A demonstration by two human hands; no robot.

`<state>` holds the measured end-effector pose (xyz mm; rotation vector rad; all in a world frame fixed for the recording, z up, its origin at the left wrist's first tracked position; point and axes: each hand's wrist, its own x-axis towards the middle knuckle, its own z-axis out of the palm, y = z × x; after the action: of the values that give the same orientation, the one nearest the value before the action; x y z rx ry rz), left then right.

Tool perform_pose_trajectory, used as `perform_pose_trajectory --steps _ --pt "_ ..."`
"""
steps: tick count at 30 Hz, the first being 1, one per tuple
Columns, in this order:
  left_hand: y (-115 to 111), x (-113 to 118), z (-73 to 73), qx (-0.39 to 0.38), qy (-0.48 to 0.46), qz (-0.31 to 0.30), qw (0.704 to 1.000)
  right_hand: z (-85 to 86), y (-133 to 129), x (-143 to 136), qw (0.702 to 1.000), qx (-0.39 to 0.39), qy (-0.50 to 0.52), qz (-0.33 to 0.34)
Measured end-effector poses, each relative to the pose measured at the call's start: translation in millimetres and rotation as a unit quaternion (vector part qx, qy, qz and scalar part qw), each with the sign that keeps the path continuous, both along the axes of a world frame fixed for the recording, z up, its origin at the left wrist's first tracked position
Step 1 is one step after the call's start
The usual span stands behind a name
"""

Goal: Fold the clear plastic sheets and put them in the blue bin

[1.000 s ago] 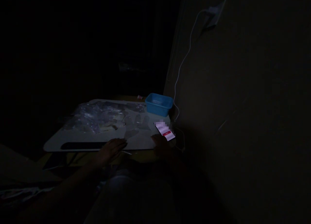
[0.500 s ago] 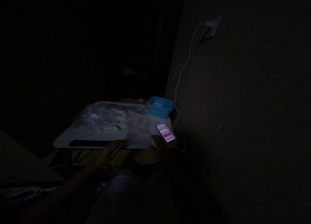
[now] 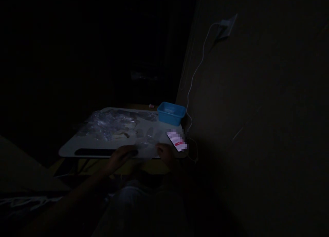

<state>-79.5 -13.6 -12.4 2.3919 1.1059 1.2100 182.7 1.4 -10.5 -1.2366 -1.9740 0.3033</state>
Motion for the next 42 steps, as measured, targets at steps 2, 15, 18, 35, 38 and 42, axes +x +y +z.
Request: perform_pose_trajectory --steps 2,15,18,35,38,42 --pt "6 0 -2.1 -0.013 -0.001 -0.012 1.000 -0.2 -1 2 1.000 -0.016 0.011 0.004" --pt "18 14 19.6 -0.170 -0.133 0.030 0.976 28.3 -4 3 0.991 -0.125 0.001 -0.057" --pt "24 18 27.4 -0.197 -0.130 0.052 0.970 29.5 0 4 0.987 -0.147 0.050 -0.043" --pt "46 30 33.1 -0.354 -0.302 0.094 0.880 8.7 10 9 0.971 -0.156 0.171 -0.057" --pt "42 25 29.6 -0.351 -0.267 0.148 0.885 10.8 9 10 0.976 -0.144 0.151 -0.053" --pt "36 22 29.3 -0.385 -0.226 0.156 0.881 13.4 7 9 0.980 -0.135 0.138 -0.037"
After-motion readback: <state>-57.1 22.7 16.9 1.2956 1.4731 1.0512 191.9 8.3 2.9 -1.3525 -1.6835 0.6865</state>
